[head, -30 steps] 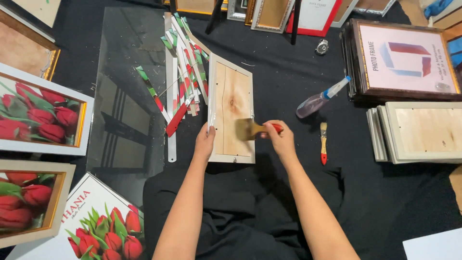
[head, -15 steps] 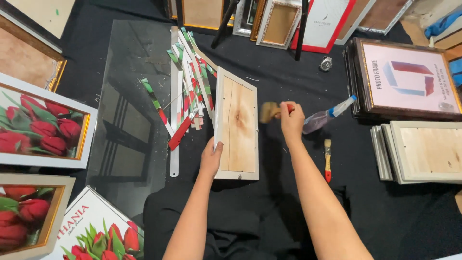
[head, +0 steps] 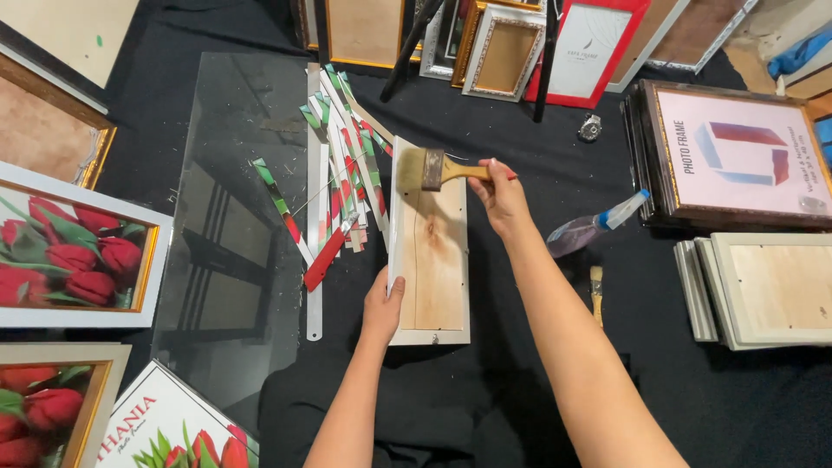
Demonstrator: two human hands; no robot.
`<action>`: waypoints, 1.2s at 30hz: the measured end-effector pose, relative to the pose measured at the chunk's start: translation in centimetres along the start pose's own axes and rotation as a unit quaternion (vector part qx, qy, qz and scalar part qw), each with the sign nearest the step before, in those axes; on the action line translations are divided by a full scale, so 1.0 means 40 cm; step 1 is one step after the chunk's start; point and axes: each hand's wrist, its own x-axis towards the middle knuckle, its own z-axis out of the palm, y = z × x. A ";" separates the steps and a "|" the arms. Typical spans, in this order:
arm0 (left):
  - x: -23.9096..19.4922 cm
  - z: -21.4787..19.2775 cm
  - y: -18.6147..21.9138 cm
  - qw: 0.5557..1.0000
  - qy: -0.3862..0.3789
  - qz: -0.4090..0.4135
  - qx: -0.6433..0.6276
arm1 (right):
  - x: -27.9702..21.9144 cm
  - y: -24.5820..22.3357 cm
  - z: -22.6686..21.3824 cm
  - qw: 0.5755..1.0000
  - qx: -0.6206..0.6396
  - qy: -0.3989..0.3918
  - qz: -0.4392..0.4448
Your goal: The person wipes the front and edges of a white photo frame with a dark cloth, then flips it to brush the wooden back with a paintbrush. The frame is placed with others, and a new frame back is picked up for further handling.
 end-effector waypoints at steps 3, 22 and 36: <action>0.013 -0.002 -0.042 1.000 0.017 -0.016 0.002 | 0.158 0.080 -0.132 0.974 -0.183 0.110 -0.081; 0.018 0.006 -0.032 1.000 0.007 0.025 0.001 | 0.025 0.038 -0.017 1.000 -0.009 -0.001 -0.001; 0.021 0.009 -0.034 0.999 0.017 0.033 -0.006 | -0.265 0.089 -0.266 0.856 -0.453 0.171 -0.179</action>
